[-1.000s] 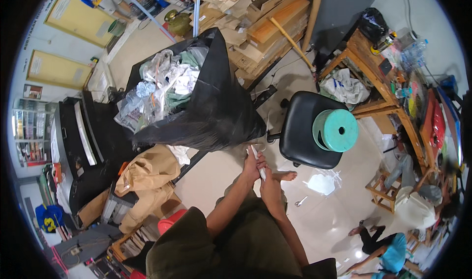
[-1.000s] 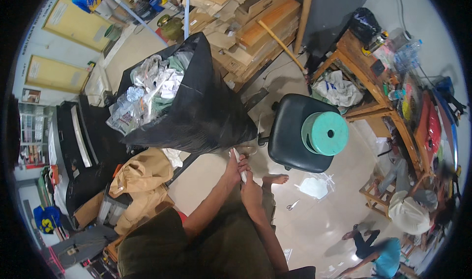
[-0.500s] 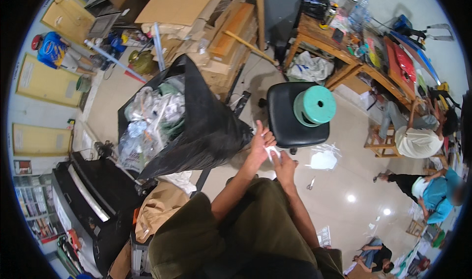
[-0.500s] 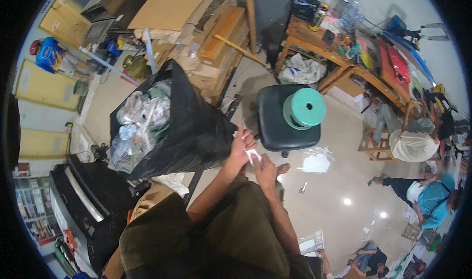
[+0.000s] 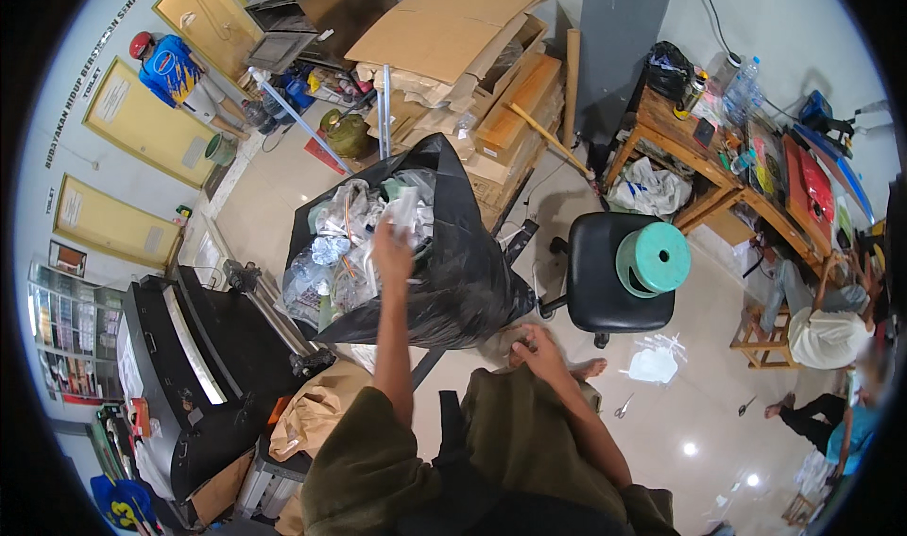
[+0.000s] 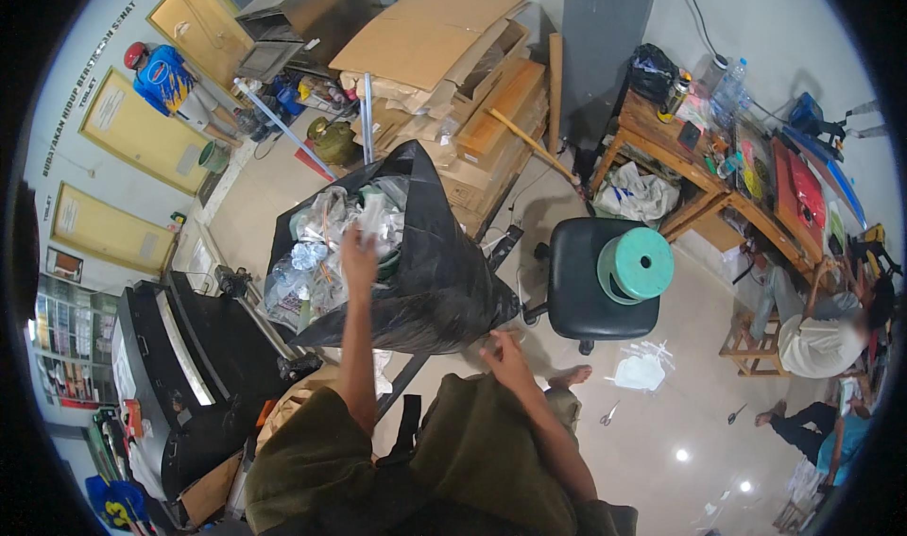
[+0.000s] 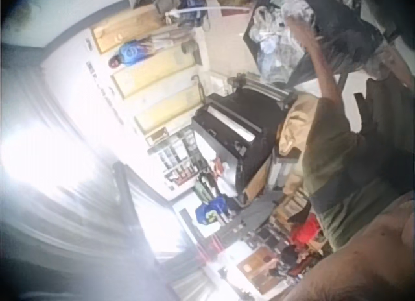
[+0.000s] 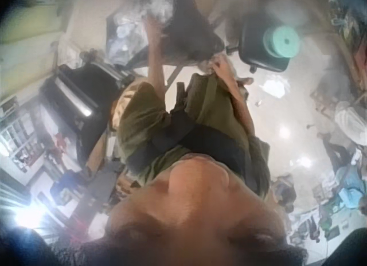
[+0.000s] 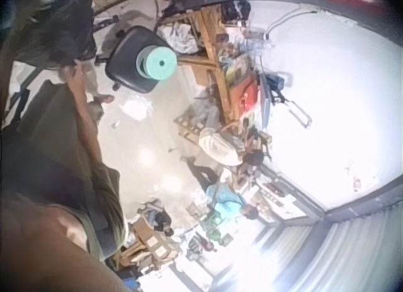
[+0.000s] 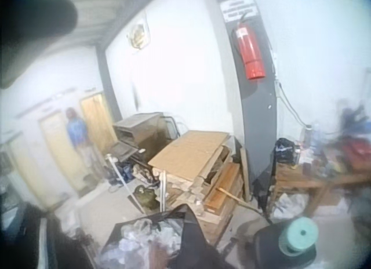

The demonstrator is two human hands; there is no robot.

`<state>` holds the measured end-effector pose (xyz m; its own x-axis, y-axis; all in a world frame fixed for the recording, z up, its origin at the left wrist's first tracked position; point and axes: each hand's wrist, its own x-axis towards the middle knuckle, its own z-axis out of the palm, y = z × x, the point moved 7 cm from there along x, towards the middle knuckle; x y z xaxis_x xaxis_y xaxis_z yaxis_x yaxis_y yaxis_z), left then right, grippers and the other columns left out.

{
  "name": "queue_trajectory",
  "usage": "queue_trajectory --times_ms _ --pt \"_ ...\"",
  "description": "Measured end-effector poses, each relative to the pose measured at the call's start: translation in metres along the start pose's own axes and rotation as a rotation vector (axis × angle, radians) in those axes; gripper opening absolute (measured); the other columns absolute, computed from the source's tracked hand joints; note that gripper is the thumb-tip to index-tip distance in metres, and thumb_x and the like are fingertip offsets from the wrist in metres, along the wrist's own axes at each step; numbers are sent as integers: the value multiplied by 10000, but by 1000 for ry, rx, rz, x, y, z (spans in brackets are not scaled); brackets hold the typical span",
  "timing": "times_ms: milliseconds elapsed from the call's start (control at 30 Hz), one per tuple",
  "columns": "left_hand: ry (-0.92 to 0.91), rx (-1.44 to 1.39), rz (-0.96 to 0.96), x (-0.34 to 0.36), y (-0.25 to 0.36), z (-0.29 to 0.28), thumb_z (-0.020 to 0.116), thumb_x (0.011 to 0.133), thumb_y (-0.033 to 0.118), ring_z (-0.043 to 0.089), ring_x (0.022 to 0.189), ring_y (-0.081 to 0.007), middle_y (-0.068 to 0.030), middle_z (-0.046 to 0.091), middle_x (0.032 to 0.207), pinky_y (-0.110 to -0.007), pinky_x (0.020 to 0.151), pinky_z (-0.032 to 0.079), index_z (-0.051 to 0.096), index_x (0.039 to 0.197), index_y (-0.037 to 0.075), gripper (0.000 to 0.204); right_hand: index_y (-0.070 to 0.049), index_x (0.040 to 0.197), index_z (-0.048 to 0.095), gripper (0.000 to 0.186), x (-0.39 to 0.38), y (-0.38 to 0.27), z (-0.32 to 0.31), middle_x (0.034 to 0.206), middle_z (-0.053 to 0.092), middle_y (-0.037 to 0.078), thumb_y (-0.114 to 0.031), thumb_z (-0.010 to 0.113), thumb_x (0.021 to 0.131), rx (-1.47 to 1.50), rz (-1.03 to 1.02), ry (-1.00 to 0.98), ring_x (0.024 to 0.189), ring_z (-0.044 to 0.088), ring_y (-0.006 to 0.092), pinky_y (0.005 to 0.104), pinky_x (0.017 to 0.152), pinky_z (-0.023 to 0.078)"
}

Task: The person retrieves a large printed sheet from a machine, unrolls it, and places it on the floor. They then sit on the floor and handle several smaller cut pieces of the printed sheet, peeling back layers and smoothing them out.

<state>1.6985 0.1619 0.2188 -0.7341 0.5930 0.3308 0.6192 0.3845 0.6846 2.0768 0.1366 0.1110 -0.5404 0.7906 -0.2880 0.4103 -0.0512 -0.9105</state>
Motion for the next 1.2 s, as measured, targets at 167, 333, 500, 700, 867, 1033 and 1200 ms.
queue_trajectory --times_ms 167,333,500,700,867,1033,1200 --pt "-312 669 63 18 -159 -21 722 742 180 670 836 -321 -117 707 848 -447 692 506 677 905 88 192 -89 1298 499 550 -26 104 -6 1181 560 203 -343 694 851 -353 99 76 1021 603 346 441 866 498" --pt "-798 173 98 -28 -142 48 660 787 141 669 794 -250 -144 697 776 -358 749 500 715 840 -6 165 -91 1288 508 546 -110 288 -85 1226 549 220 -322 689 827 -357 607 151 1114 572 389 441 961 471" --pt "-930 -86 -247 -20 -148 21 614 821 165 622 765 -193 -141 665 780 -349 749 490 682 894 -43 231 -49 1237 523 580 -238 334 -130 1217 542 276 -350 724 783 -298 948 516 1079 587 437 476 929 492" --pt "-409 719 -4 4 -60 10 617 843 269 610 938 -445 -229 662 1014 -525 848 479 655 1013 -20 338 -57 1276 509 544 -309 351 -116 1286 522 238 -350 639 836 -154 1123 607 1132 571 426 498 944 481" --pt "-350 217 426 -69 153 131 704 825 182 607 1007 -400 -227 650 1059 -477 898 471 643 1071 -18 323 -42 1087 644 449 -314 396 -93 989 684 241 -420 612 848 112 1078 737 973 655 376 461 856 507" --pt "-962 -47 519 -243 285 335 749 798 220 511 1182 -375 -222 553 1246 -436 1004 411 526 1277 2 572 -28 1057 665 443 -305 394 -150 921 700 221 -413 649 840 131 901 604 878 684 329 415 798 526" --pt "-1215 118 739 -377 333 495 793 754 235 291 1401 -389 -239 323 1503 -420 1147 300 275 1468 -30 921 -33 1065 667 353 -314 388 -203 946 703 211 -325 623 873 394 822 807 824 698 313 389 748 537"
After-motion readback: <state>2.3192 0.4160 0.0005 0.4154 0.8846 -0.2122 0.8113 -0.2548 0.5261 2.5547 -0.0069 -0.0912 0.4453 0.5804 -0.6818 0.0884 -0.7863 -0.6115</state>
